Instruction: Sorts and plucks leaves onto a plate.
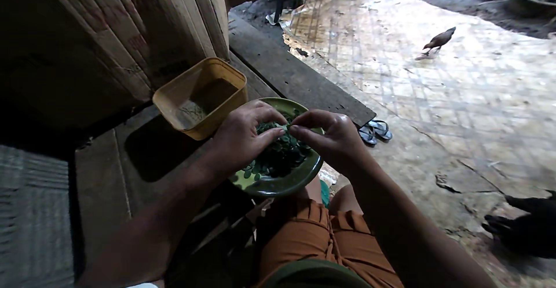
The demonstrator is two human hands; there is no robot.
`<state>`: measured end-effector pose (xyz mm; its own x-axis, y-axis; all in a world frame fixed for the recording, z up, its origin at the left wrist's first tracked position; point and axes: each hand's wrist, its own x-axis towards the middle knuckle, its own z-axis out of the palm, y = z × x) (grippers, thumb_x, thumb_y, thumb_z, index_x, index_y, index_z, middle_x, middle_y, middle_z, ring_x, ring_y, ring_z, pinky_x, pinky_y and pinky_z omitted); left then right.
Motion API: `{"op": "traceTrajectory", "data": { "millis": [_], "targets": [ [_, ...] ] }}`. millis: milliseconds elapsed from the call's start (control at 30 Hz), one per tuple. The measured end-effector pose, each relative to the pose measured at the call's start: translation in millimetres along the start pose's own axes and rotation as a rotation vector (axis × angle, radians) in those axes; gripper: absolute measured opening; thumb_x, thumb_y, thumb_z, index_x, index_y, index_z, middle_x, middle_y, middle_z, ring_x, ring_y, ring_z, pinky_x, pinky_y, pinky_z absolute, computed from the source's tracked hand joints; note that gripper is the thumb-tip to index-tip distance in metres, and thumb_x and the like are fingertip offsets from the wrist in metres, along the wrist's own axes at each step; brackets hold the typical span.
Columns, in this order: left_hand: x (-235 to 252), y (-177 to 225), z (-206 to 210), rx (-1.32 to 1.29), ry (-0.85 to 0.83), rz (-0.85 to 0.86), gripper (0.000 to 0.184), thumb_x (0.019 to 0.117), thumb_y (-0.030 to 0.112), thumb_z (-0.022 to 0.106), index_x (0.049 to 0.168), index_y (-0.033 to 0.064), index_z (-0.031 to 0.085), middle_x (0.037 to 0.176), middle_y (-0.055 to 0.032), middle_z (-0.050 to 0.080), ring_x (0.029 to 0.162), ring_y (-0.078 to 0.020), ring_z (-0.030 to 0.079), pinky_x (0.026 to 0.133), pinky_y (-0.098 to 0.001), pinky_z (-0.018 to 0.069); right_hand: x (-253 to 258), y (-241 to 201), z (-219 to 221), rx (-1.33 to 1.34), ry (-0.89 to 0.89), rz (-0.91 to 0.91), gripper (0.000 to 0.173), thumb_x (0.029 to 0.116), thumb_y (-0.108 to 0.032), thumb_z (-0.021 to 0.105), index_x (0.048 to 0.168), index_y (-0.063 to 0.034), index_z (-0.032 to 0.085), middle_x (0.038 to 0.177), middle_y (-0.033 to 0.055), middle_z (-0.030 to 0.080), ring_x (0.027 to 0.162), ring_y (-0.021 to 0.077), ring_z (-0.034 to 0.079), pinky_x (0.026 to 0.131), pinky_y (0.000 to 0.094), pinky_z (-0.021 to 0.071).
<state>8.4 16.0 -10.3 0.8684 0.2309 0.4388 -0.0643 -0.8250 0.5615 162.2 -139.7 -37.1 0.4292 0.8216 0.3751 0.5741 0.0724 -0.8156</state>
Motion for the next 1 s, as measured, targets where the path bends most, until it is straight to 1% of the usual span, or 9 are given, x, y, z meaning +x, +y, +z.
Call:
{"op": "traceTrajectory", "data": {
  "millis": [133, 333, 467, 533, 600, 667, 767, 900, 1000],
  "targets": [
    [-1.2, 0.9, 3.7, 0.052, 0.019, -0.015, 0.010, 0.0974, 0.017, 0.068, 0.100, 0.0107, 0.074, 0.093, 0.0015, 0.071, 0.088, -0.0025, 0.067, 0.083, -0.0222, 0.0554, 0.8, 0.7, 0.7, 0.009, -0.023, -0.006, 0.009, 0.0955, -0.018, 0.068, 0.097, -0.0108, 0.073, 0.085, -0.0049, 0.071, 0.078, 0.0008, 0.066, 0.073, 0.0219, 0.0559],
    [0.1, 1.0, 3.2, 0.107, 0.029, -0.004, 0.013, 0.0983, 0.016, 0.062, 0.099, 0.0091, 0.072, 0.091, -0.0007, 0.069, 0.085, -0.0067, 0.065, 0.078, -0.0283, 0.0542, 3.2, -0.1, 1.5, -0.034, -0.021, -0.020, 0.009, 0.0959, -0.019, 0.068, 0.096, -0.0115, 0.073, 0.085, -0.0057, 0.070, 0.077, -0.0006, 0.065, 0.072, 0.0203, 0.0546],
    [6.9, -11.5, -23.9, 0.320, 0.172, -0.073, 0.020, 0.1014, 0.016, 0.060, 0.107, 0.0023, 0.073, 0.103, -0.0133, 0.072, 0.095, -0.0231, 0.070, 0.086, -0.0446, 0.0563, 2.8, 2.0, -3.1, -0.150, -0.085, -0.004, 0.008, 0.0953, -0.017, 0.070, 0.098, -0.0105, 0.074, 0.088, -0.0009, 0.072, 0.080, 0.0069, 0.067, 0.075, 0.0313, 0.0569],
    [9.4, -24.3, -43.0, 0.453, 0.253, -0.157, 0.025, 0.1039, 0.020, 0.057, 0.110, 0.0014, 0.072, 0.106, -0.0171, 0.071, 0.098, -0.0303, 0.069, 0.089, -0.0527, 0.0529, 2.6, 4.1, -6.3, -0.227, -0.170, -0.045, 0.010, 0.0945, -0.017, 0.070, 0.101, -0.0139, 0.077, 0.096, -0.0018, 0.074, 0.090, 0.0090, 0.069, 0.086, 0.0377, 0.0567],
    [9.6, -38.2, -57.8, 0.576, 0.321, -0.225, 0.030, 0.1055, 0.025, 0.053, 0.112, 0.0019, 0.072, 0.108, -0.0192, 0.071, 0.103, -0.0351, 0.068, 0.093, -0.0581, 0.0492, 5.1, 4.7, -10.6, -0.288, -0.231, -0.053, 0.015, 0.0945, -0.015, 0.068, 0.106, -0.0149, 0.078, 0.102, 0.0013, 0.073, 0.101, 0.0177, 0.068, 0.096, 0.0538, 0.0474],
    [8.1, -47.6, -66.1, 0.642, 0.333, -0.294, 0.034, 0.1065, 0.028, 0.051, 0.114, 0.0023, 0.072, 0.116, -0.0209, 0.069, 0.114, -0.0395, 0.063, 0.102, -0.0616, 0.0412, 9.8, 7.3, -14.6, -0.362, -0.221, -0.037, 0.018, 0.0966, -0.014, 0.065, 0.109, -0.0151, 0.078, 0.105, 0.0043, 0.072, 0.105, 0.0233, 0.066, 0.099, 0.0586, 0.0443],
    [7.9, -48.4, -63.9, 0.594, 0.257, -0.307, 0.034, 0.1062, 0.030, 0.052, 0.118, 0.0048, 0.072, 0.128, -0.0183, 0.066, 0.126, -0.0387, 0.057, 0.107, -0.0614, 0.0382, 19.4, 17.6, -14.6, -0.420, -0.157, -0.068, 0.018, 0.0995, -0.018, 0.062, 0.108, -0.0169, 0.078, 0.105, 0.0037, 0.072, 0.104, 0.0229, 0.066, 0.096, 0.0581, 0.0455],
    [7.6, -31.2, -37.9, 0.304, -0.045, -0.228, 0.028, 0.1029, 0.028, 0.059, 0.113, 0.0073, 0.075, 0.122, -0.0143, 0.068, 0.120, -0.0331, 0.061, 0.101, -0.0575, 0.0469, 26.1, 15.2, -10.6, -0.455, -0.189, -0.060, 0.020, 0.1012, -0.019, 0.060, 0.111, -0.0161, 0.078, 0.109, 0.0086, 0.071, 0.110, 0.0293, 0.064, 0.096, 0.0589, 0.0439],
    [4.2, -29.3, -16.6, 0.223, -0.239, -0.201, 0.027, 0.0989, 0.030, 0.066, 0.114, 0.0104, 0.076, 0.125, -0.0109, 0.068, 0.123, -0.0335, 0.058, 0.100, -0.0608, 0.0436, 22.7, 16.1, -8.2, -0.446, -0.179, -0.057, 0.021, 0.1001, -0.017, 0.060, 0.112, -0.0141, 0.078, 0.106, 0.0102, 0.071, 0.107, 0.0306, 0.064, 0.095, 0.0593, 0.0440]
  ]
}}
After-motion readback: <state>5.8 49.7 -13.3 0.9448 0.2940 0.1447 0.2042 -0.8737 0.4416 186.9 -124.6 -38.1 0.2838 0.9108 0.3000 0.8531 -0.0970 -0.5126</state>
